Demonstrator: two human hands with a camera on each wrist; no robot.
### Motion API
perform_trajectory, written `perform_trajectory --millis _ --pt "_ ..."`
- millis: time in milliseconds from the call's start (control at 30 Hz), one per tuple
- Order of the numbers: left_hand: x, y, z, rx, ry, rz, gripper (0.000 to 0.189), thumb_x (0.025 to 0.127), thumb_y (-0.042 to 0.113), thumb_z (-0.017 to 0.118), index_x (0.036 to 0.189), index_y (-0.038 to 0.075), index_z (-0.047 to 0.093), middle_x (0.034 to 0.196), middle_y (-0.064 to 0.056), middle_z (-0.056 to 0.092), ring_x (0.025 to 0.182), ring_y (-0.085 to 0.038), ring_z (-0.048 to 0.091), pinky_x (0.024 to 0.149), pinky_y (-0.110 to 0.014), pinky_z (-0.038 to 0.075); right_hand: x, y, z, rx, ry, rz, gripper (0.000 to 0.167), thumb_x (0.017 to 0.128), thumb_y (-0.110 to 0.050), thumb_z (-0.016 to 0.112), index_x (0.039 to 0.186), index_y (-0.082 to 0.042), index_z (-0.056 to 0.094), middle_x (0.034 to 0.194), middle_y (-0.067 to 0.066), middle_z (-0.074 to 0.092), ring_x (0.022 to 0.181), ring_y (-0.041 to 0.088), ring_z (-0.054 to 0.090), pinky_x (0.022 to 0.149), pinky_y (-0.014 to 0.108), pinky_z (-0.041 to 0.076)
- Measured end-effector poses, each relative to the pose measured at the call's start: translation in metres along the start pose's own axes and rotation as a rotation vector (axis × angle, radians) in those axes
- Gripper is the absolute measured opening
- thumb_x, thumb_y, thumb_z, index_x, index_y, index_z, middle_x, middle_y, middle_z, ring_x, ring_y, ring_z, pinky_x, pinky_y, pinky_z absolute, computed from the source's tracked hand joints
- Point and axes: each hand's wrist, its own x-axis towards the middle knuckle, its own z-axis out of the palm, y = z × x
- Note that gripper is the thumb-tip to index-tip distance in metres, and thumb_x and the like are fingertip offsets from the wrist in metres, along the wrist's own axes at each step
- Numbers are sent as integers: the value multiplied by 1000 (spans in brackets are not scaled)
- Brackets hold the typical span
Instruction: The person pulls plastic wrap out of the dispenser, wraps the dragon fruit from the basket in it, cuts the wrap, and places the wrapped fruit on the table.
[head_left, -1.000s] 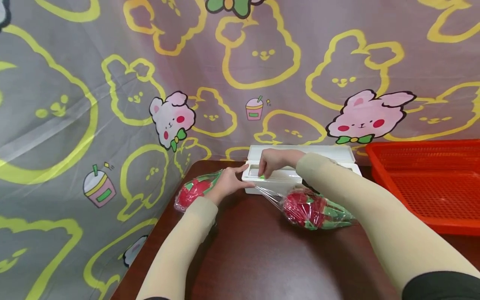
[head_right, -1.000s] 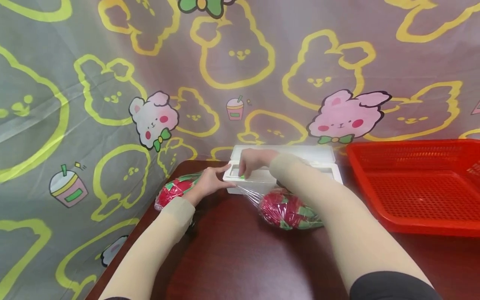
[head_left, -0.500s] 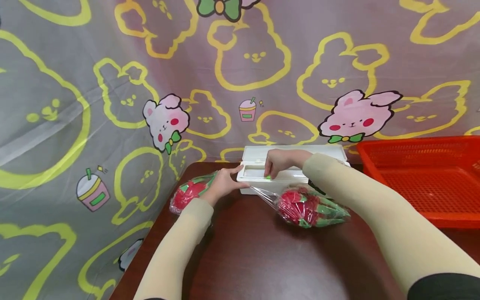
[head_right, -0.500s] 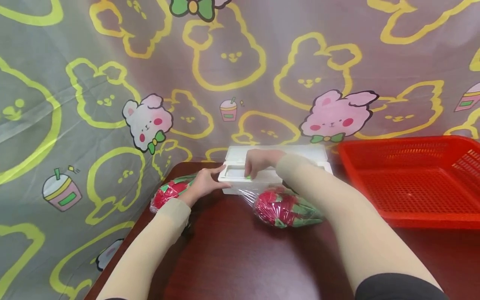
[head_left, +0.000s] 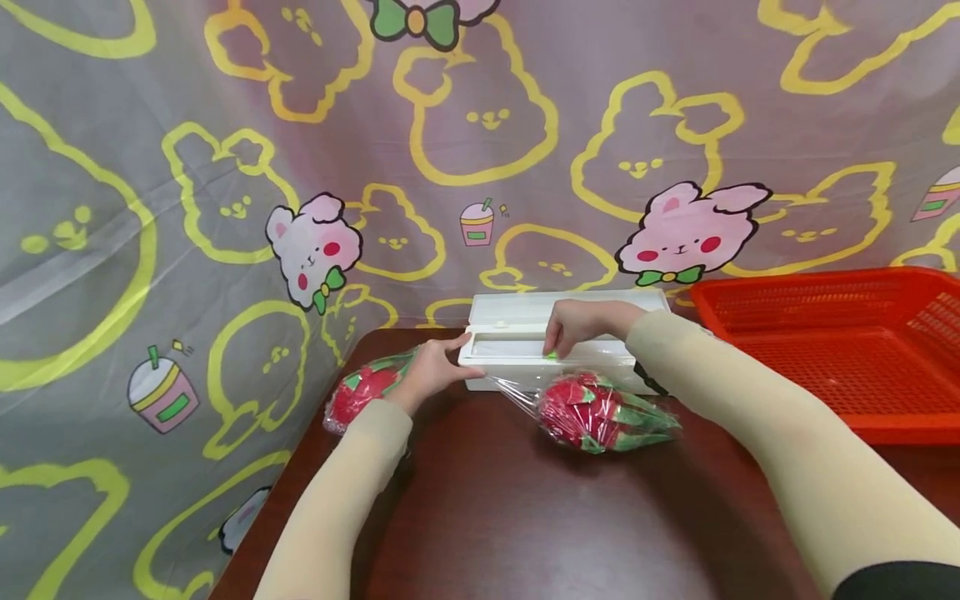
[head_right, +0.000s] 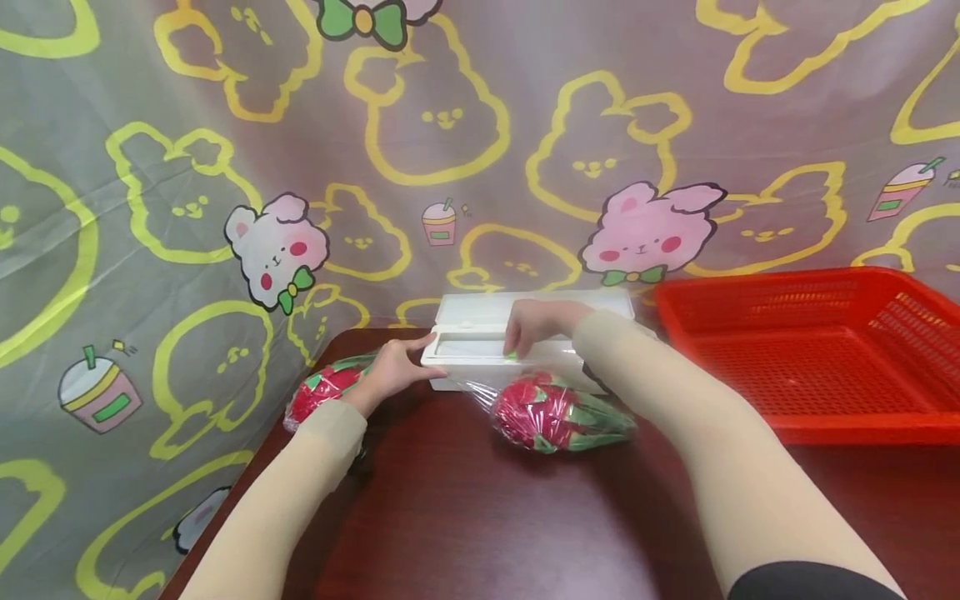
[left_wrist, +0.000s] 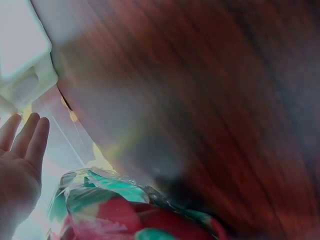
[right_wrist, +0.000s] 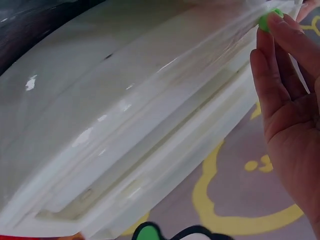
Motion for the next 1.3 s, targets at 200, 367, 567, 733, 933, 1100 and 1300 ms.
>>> perform_trajectory --millis 200,367,567,733,933,1100,1300 --pt "0 0 -2 8 -2 -16 80 63 44 90 134 21 59 58 -3 56 47 -13 24 49 -30 31 -11 4 -2 23 22 33 12 77 7 75 88 3 75 85 9 73 72 8 62 74 28 53" --pt "-1 -1 0 26 -15 -27 82 63 49 88 135 24 57 57 -2 55 45 -14 22 47 -31 30 -18 3 -1 16 19 38 13 77 8 75 88 2 75 85 10 73 70 9 62 73 27 53" --pt "0 -3 2 34 -11 -28 81 64 49 88 135 24 57 55 -2 53 44 -14 24 47 -31 32 -22 6 -2 15 22 59 12 78 6 75 88 1 76 84 8 73 72 9 62 74 28 53" --pt "0 -3 2 41 -5 -22 81 63 48 88 134 25 58 53 -3 53 43 -14 25 47 -31 32 -27 8 -3 12 27 60 11 78 6 75 88 2 76 83 7 73 70 8 61 72 26 52" --pt "-1 -1 2 30 -9 -24 82 63 50 88 134 25 58 52 -3 52 43 -13 23 46 -30 31 -35 12 -5 0 30 62 12 77 7 76 87 2 76 82 9 73 67 6 59 68 24 51" --pt "-2 1 1 19 -24 -36 82 64 51 87 135 24 57 54 -4 53 44 -13 24 46 -30 31 -48 22 -8 -16 15 111 12 77 8 75 86 1 76 79 5 72 68 7 59 69 26 52" --pt "-2 1 0 58 -22 -48 82 64 53 86 136 25 56 59 -3 54 47 -16 27 46 -31 31 -71 31 -13 -10 11 159 12 81 5 75 91 -1 77 83 6 72 72 11 59 76 32 53"
